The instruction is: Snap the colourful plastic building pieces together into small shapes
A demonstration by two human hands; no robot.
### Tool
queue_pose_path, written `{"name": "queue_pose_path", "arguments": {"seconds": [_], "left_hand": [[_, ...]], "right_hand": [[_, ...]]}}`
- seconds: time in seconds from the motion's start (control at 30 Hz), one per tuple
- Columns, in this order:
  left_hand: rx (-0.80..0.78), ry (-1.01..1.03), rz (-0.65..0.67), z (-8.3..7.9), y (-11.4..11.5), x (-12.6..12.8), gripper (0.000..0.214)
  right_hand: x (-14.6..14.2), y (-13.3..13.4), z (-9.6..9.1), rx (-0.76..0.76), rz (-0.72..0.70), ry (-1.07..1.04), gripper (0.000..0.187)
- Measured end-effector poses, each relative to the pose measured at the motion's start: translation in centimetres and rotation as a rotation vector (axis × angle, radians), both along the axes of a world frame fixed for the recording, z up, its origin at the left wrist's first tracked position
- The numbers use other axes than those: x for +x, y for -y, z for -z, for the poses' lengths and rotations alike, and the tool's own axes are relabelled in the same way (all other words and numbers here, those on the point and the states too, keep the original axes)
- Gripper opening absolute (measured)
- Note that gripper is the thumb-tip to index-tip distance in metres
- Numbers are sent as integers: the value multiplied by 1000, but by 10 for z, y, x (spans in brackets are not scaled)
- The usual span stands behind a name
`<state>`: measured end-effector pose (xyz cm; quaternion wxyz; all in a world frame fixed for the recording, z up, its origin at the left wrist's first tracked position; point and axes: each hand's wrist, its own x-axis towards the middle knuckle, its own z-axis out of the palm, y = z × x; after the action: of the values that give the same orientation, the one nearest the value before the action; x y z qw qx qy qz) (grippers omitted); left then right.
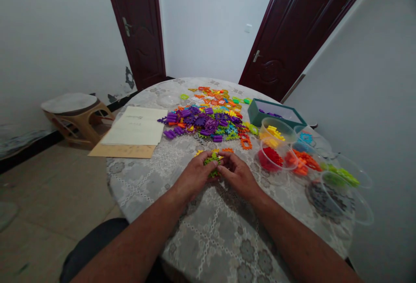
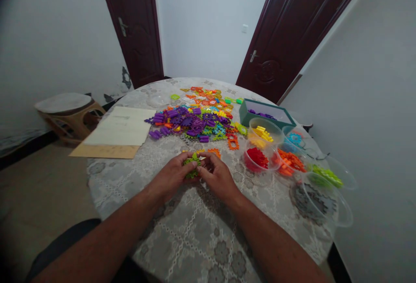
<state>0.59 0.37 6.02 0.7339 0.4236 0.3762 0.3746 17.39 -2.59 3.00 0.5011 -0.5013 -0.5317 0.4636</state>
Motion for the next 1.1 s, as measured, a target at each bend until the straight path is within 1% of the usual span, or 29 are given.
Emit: {"name": "queue_pose_path", "arguments": {"seconds": [0.1, 0.17, 0.23, 0.33, 0.43, 0.57, 0.67, 0.77, 0.83, 0.93, 1.03, 1.1], "left_hand": [[-21, 21, -12, 3, -2, 0, 37], [-31, 56, -12, 4, -4, -1, 35], [-57, 99, -17, 5, -7, -2, 29], [-96, 140, -41, 4, -8, -3, 26], [-54, 131, -6, 4, -7, -3, 27], [-16, 107, 24, 3, -4, 1, 29], [-32, 101, -1, 2, -4, 4, 26], [-59, 95, -70, 2, -7, 6, 25], [-68, 84, -114, 3, -10, 7, 26], [-47, 64, -152, 7, -13, 8, 29], [-9, 28, -144, 12, -14, 9, 33], [15, 8, -142, 13, -15, 10, 35]], "right_hand": [[1, -2, -1, -33, 19, -44, 39], [4, -4, -2, -67, 67, -106, 33], [7, -6, -3, -100, 100, -220, 29], [11, -7, -4, -139, 80, -377, 30], [11, -7, 0, -139, 71, -352, 30], [8, -8, 5, -101, 131, -258, 29], [9, -9, 0, -121, 134, -355, 30], [12, -10, -6, -162, 136, -465, 28], [13, -10, -7, -175, 114, -444, 28], [9, -10, -3, -151, 96, -251, 27], [3, -10, 2, -115, 96, -94, 26], [1, -12, 2, -100, 90, -86, 25]]}}
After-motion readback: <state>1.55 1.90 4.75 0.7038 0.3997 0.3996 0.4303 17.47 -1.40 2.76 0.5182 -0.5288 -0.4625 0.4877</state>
